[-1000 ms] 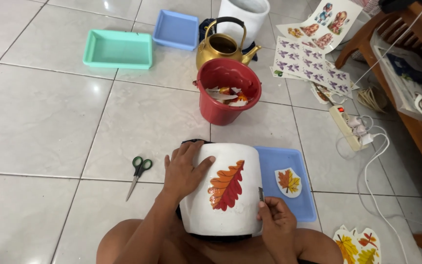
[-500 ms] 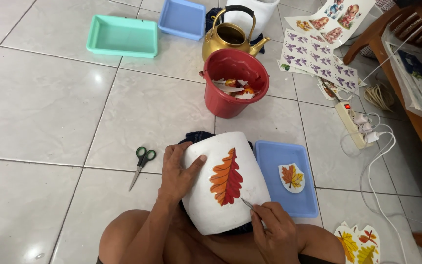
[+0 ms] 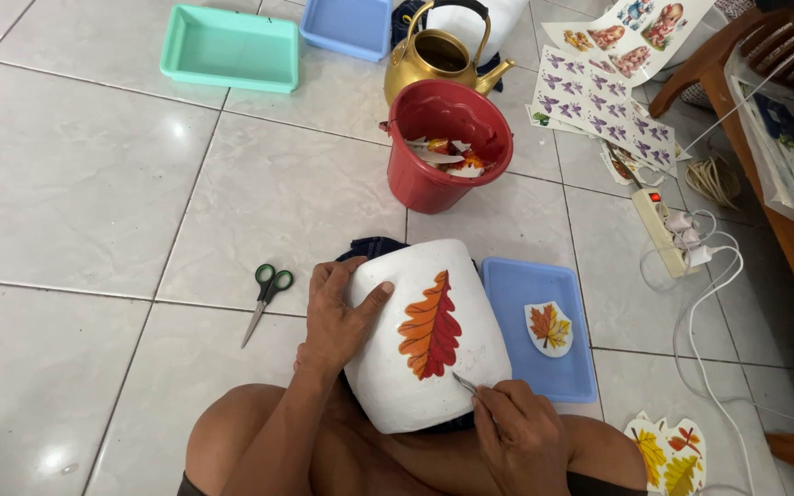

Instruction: Using a small precision tool to refine the edges of a leaf-shaped cutout on a white container.

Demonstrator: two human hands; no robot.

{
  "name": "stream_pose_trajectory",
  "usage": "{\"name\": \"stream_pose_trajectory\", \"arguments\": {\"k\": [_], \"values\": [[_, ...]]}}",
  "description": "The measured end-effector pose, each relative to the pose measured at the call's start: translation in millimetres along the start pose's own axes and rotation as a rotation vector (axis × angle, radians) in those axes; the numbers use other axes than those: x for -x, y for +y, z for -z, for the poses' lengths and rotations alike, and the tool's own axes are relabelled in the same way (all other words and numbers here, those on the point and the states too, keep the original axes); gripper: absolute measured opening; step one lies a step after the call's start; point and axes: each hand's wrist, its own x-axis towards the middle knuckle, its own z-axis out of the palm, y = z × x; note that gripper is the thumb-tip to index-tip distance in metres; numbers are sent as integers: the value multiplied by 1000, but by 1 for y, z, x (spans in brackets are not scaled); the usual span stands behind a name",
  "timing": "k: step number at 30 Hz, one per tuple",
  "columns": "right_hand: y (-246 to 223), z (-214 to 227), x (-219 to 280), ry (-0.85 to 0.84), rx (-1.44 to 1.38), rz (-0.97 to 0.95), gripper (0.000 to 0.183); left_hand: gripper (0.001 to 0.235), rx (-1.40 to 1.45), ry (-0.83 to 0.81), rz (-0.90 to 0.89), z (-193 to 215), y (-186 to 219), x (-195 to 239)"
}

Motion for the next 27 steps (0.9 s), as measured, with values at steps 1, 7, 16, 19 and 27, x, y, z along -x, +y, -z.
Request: {"name": "stream_pose_trajectory", "arguments": {"k": [1, 7, 16, 19, 27], "values": [[-1, 1, -2, -2, 1, 1, 12, 53, 1, 0, 2, 0, 1, 0], [-2, 1, 0, -9, 30, -11, 12, 53, 11, -10, 26, 2, 4, 1], [-8, 5, -11, -8, 12, 49, 14, 52, 0, 0, -10, 0, 2, 0], [-7, 4, -11, -28, 22, 51, 11, 52, -3, -7, 4, 1, 2, 0], [-8, 9, -11, -34, 22, 46, 11, 54, -10, -22, 12, 1, 2, -1]]}}
